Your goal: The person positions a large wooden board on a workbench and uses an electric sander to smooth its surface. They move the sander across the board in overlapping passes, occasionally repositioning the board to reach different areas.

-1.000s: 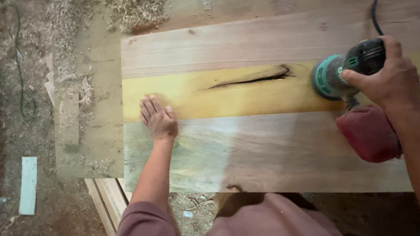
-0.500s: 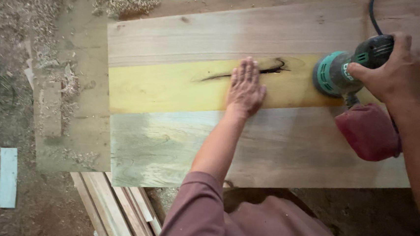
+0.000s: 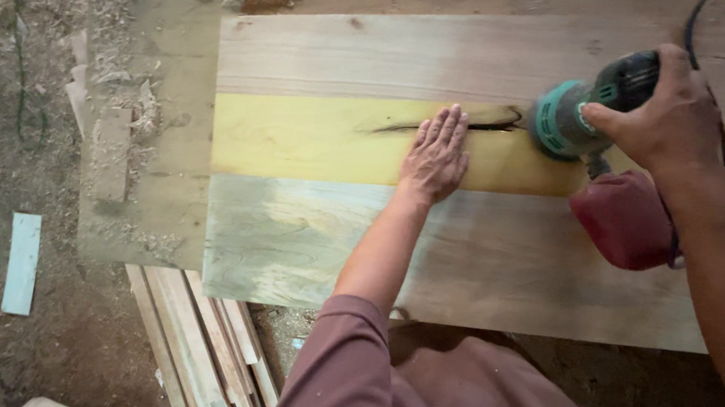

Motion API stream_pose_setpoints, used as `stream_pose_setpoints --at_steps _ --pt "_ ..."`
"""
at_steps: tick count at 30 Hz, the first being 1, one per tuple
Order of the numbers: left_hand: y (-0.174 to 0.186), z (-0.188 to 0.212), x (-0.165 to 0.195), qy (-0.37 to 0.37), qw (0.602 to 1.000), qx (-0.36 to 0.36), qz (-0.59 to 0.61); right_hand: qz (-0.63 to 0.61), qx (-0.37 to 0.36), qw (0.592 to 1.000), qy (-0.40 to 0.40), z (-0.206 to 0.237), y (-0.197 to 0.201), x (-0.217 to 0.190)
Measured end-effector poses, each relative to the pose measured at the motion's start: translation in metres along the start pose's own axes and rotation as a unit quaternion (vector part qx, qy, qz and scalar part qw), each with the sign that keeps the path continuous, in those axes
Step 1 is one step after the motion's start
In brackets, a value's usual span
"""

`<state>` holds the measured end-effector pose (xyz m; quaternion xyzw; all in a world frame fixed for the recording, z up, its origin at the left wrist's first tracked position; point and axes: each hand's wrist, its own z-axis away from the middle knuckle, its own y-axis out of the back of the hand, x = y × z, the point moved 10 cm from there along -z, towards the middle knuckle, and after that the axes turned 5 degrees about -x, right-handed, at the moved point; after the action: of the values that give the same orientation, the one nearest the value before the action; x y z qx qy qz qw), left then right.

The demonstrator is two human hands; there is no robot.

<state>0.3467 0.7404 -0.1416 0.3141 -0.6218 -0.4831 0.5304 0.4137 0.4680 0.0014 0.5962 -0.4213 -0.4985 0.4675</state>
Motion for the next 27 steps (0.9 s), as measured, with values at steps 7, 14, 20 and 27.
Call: stream_pose_setpoints --at_steps 7,14,20,27 --pt "0.02 0.032 -0.059 0.019 1.0 0.024 0.001 -0.038 -0.046 0.998 -0.001 -0.012 -0.012 -0.055" --pt "0.054 0.092 -0.146 0.095 0.995 0.032 -0.011 -0.025 -0.023 0.996 0.086 -0.015 -0.01 -0.121" --pt "0.082 0.163 -0.221 0.166 0.985 0.053 -0.015 -0.046 -0.069 0.992 0.092 -0.019 -0.03 -0.176" --pt "0.107 0.263 -0.281 0.27 0.959 0.078 -0.037 -0.048 -0.102 0.986 0.12 -0.03 -0.046 -0.261"
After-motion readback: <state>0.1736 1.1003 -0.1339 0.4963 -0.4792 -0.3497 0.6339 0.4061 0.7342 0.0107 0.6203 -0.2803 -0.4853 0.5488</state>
